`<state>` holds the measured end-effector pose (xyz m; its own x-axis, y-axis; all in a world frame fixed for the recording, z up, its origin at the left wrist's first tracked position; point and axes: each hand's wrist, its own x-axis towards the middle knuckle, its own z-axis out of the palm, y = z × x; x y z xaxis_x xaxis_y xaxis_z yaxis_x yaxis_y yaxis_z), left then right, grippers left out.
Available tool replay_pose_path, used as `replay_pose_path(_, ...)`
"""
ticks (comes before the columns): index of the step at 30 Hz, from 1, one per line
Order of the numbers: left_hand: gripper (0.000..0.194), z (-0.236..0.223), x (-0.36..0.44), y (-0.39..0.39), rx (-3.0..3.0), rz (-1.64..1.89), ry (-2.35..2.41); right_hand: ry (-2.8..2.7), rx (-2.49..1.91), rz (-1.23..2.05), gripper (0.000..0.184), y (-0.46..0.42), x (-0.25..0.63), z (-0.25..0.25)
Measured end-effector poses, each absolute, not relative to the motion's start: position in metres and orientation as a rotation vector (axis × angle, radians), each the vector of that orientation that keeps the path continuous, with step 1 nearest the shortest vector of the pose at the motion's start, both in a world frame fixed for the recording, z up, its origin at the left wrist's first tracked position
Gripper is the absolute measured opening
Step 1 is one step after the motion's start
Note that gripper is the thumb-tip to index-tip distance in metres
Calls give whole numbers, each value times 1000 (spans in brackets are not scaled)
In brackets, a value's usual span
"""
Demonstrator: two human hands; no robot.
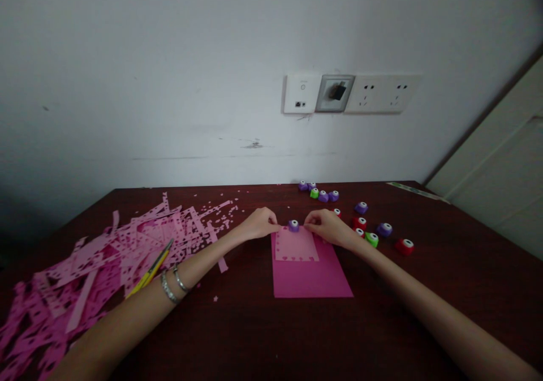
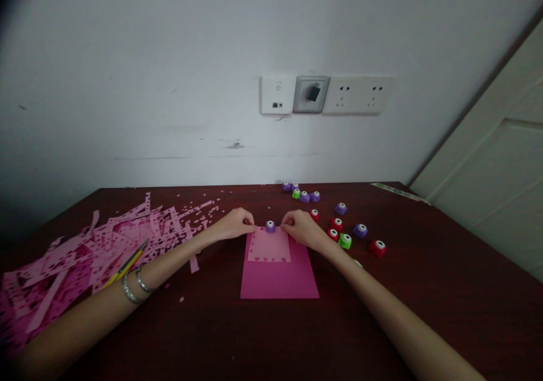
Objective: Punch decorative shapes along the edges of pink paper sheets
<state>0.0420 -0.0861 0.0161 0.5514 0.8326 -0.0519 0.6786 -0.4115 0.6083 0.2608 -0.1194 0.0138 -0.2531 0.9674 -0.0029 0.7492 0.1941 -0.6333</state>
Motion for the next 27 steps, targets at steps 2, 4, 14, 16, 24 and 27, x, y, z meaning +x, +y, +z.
replay_pose_path(2, 28, 16, 42, -86, 2194, 349, 1226, -2078, -1619, 749, 15, -120, 261, 15)
replay_pose_path(4, 29, 17, 41, -87, 2187, 369, 1270, -2073, -1634, 685, 15, -120, 262, 17)
replay_pose_path(14, 33, 40, 41, -78, 2229, 489, 1277, -2019, -1660, 968, 40, -116, 258, 46)
replay_pose_path(16, 33, 45, 42, -79, 2242, 431, 1184, -2057, -1607, 1059, 39, -110, 257, 48)
replay_pose_path(24, 37, 45, 39, -99, 2451, 64, 980, -2112, -1452, 1245, 41, -96, 256, 47)
replay_pose_path(27, 40, 38, 40, -102, 2495, 55, 1018, -2102, -1470, 1344, 44, -96, 252, 48)
